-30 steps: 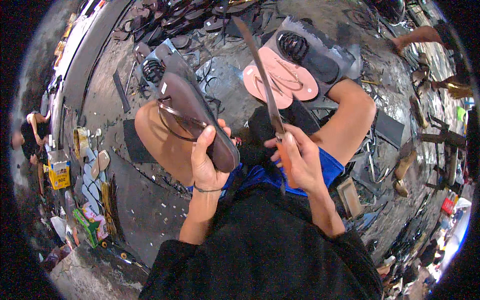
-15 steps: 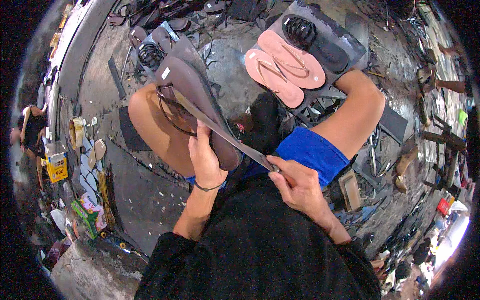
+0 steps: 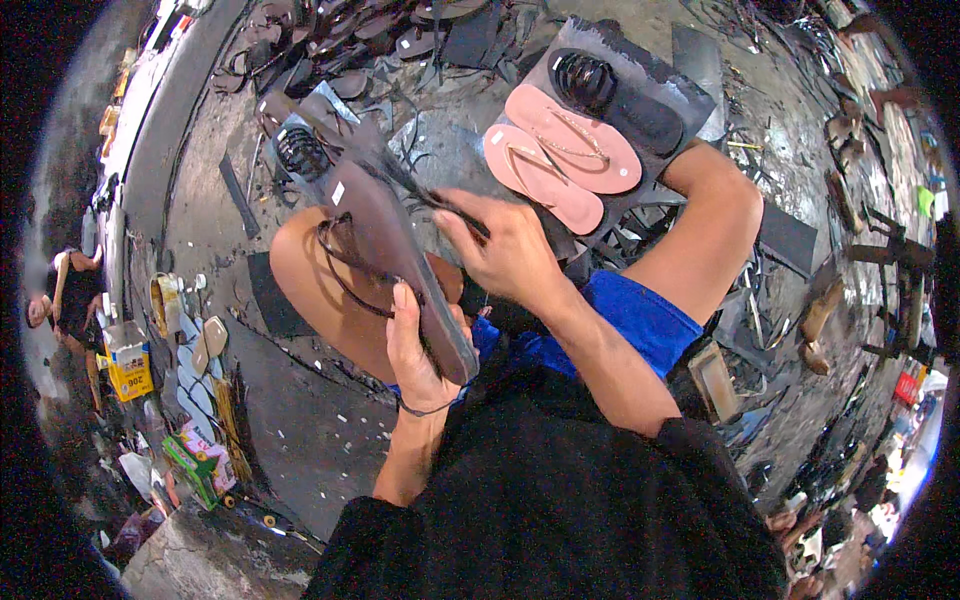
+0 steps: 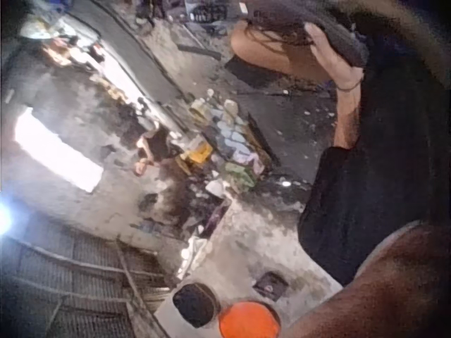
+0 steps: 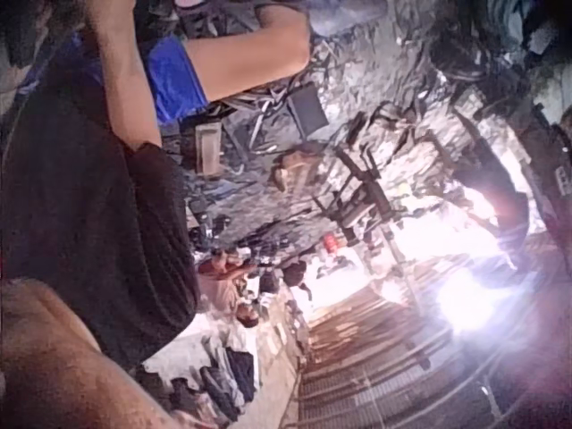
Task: The person cuts the soles of flip-flops using a knife, trims the edges, and arranges them on a black mat. The person handles multiple flip-flops of different colors and sizes.
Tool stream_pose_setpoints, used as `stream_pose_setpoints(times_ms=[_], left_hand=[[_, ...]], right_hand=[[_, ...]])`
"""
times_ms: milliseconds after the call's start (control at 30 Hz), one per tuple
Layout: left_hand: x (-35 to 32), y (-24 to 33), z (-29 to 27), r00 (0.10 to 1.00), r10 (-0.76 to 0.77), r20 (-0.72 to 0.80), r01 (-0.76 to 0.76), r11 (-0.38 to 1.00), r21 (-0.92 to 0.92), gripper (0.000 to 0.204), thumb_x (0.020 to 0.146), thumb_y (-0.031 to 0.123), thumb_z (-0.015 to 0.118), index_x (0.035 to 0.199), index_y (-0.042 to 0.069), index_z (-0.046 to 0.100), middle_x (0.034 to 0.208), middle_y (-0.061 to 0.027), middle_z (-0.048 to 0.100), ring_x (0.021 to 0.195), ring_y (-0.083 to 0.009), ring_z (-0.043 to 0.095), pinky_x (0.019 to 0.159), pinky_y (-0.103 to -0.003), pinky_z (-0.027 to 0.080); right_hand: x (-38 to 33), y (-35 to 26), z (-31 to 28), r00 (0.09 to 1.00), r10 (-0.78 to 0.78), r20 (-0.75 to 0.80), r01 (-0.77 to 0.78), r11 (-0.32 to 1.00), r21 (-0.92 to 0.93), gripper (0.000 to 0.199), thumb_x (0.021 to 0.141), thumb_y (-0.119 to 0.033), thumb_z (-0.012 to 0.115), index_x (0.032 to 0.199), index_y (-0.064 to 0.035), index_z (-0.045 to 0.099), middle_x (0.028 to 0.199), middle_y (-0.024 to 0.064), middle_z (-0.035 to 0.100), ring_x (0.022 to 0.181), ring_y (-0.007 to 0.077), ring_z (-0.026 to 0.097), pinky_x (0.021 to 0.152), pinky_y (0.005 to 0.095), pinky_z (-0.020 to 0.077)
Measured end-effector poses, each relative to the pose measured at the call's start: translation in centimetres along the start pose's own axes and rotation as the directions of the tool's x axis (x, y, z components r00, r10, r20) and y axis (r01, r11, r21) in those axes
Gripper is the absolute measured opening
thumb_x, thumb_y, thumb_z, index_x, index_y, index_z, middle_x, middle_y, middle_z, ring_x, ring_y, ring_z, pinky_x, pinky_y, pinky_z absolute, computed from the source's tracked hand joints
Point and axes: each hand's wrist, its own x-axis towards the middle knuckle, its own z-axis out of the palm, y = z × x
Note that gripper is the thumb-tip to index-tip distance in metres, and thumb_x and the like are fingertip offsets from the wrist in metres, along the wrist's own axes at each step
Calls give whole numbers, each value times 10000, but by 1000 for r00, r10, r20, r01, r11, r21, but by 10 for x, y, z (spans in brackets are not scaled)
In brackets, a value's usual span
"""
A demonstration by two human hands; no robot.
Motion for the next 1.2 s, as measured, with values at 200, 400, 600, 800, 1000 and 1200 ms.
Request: stream_pose_setpoints(times_ms=[200,400,600,800,1000,1200], left_hand=[[-14,-40,-69,985,73,154,-119,942,314,367,979,334,623,1172,35,532,897,-82,623,685,-180,621,606,-306,542],[-11,-34,-72,875,40,482,-315,803,506,532,894,100,729,1352,-4,478,1232,-70,604,1112,-166,584,991,-346,481],[49,38,-43,945,213,248,-278,922,270,401,965,302,663,1242,26,576,1127,-76,667,1039,-194,662,877,-336,562],[22,81,-28,970,177,169,-186,982,34,329,1011,319,581,1238,81,597,1124,-71,677,958,-209,676,812,-347,579],[1,67,-43,993,98,64,-104,989,100,565,1047,460,435,1422,41,488,1349,-127,585,1231,-267,575,1052,-405,459],[5,67,-37,952,147,267,-182,977,111,349,1034,202,553,1339,49,480,1218,-95,626,1072,-193,642,930,-351,546]], right_hand=[[85,51,14,901,376,216,-428,852,302,524,979,-494,584,1160,-12,680,927,167,739,607,193,643,558,330,513],[-29,-11,-41,948,235,213,-255,964,71,431,820,-362,831,961,16,679,724,64,630,657,126,527,621,323,478],[-47,-54,-53,990,120,-79,-109,985,133,287,866,-277,761,981,-19,708,935,198,714,830,342,697,738,411,540],[-126,-35,-89,995,7,96,1,997,-83,318,849,-147,756,1148,-47,709,1021,140,736,841,274,698,744,364,550],[-156,-28,-74,980,15,197,-26,998,50,379,820,-120,782,1183,-50,698,979,128,733,738,245,676,650,339,561],[-114,-43,-63,992,-102,76,107,992,-64,391,829,-150,780,1200,-64,691,959,132,727,757,274,690,653,369,566]])
